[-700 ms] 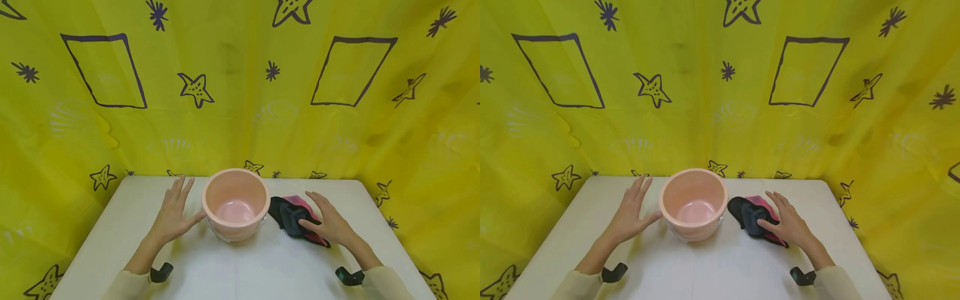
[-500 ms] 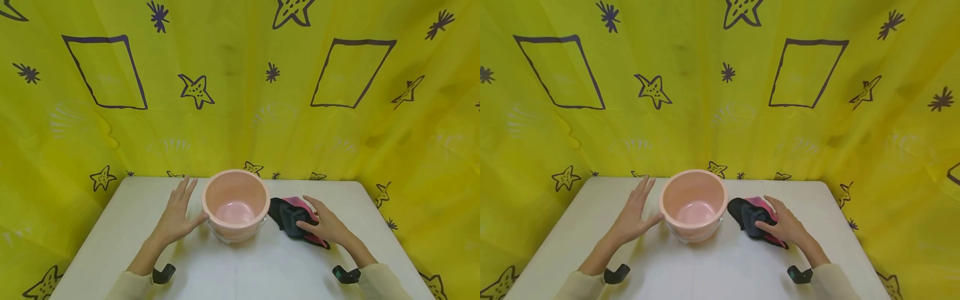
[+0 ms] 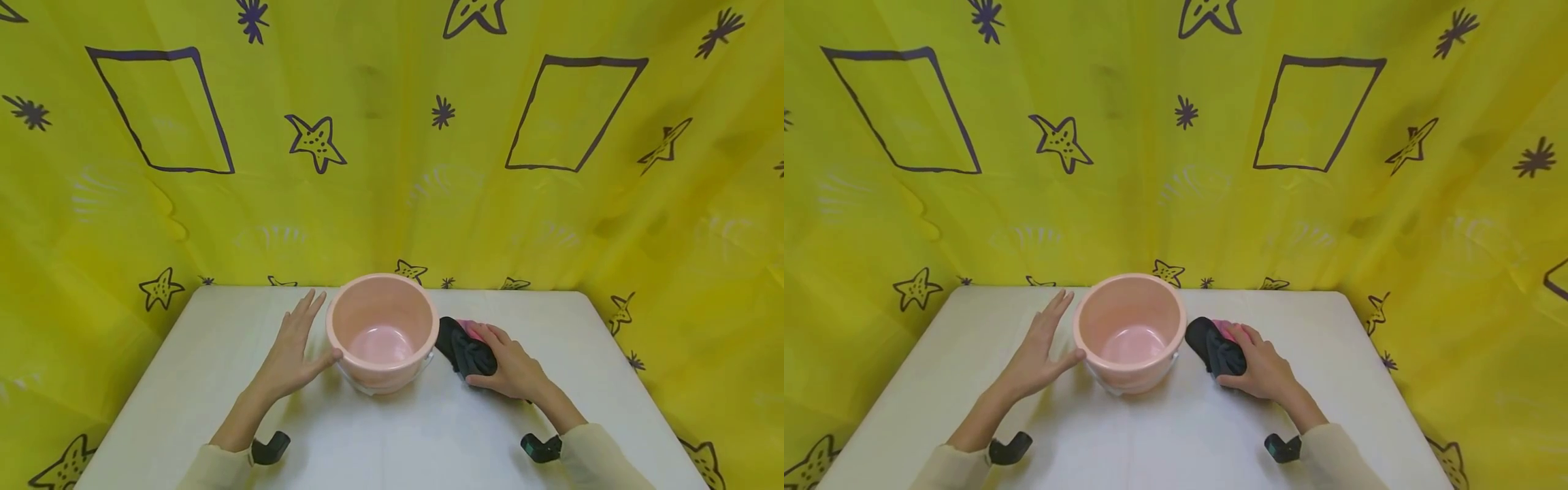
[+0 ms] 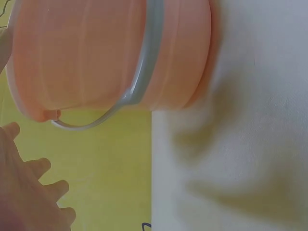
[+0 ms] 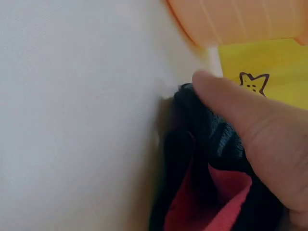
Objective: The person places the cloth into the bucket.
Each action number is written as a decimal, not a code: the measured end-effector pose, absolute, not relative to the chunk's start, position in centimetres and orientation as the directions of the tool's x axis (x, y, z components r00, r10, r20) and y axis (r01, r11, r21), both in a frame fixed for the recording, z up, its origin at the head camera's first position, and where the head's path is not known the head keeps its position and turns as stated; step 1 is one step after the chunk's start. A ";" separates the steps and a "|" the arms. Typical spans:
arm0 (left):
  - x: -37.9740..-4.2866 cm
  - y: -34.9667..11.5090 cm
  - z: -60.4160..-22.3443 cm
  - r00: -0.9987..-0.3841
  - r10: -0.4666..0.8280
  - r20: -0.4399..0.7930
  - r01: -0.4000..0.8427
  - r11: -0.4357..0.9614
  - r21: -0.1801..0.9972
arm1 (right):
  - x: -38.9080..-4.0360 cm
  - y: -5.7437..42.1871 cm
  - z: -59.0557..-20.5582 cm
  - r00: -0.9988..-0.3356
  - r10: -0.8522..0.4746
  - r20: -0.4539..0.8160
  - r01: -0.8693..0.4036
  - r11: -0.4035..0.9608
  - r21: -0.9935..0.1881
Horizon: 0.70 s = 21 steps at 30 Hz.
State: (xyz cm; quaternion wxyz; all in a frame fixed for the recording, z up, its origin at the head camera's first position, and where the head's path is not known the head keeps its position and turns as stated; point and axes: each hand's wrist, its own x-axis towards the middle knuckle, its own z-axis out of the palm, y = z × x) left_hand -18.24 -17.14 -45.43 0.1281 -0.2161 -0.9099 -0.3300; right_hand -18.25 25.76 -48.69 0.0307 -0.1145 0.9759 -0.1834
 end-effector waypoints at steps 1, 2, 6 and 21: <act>-18.3 -17.2 -45.5 -0.873 0.308 0.377 0.479 0.688 0.546 | -18.3 25.7 -48.8 -0.972 -0.234 -0.007 -0.216 0.907 -0.361; -18.3 -17.2 -45.5 -0.873 0.307 0.378 0.478 0.687 0.547 | -18.4 25.7 -48.8 -0.973 -0.232 -0.001 -0.216 0.908 -0.359; -18.3 -17.2 -45.6 -0.876 0.308 0.371 0.477 0.666 0.574 | -18.6 25.6 -49.1 -0.973 -0.231 0.025 -0.223 0.903 -0.367; -18.0 -16.3 -46.1 -0.864 0.369 0.342 0.485 0.434 0.759 | -18.7 25.8 -49.8 -0.963 -0.251 0.093 -0.266 0.848 -0.458</act>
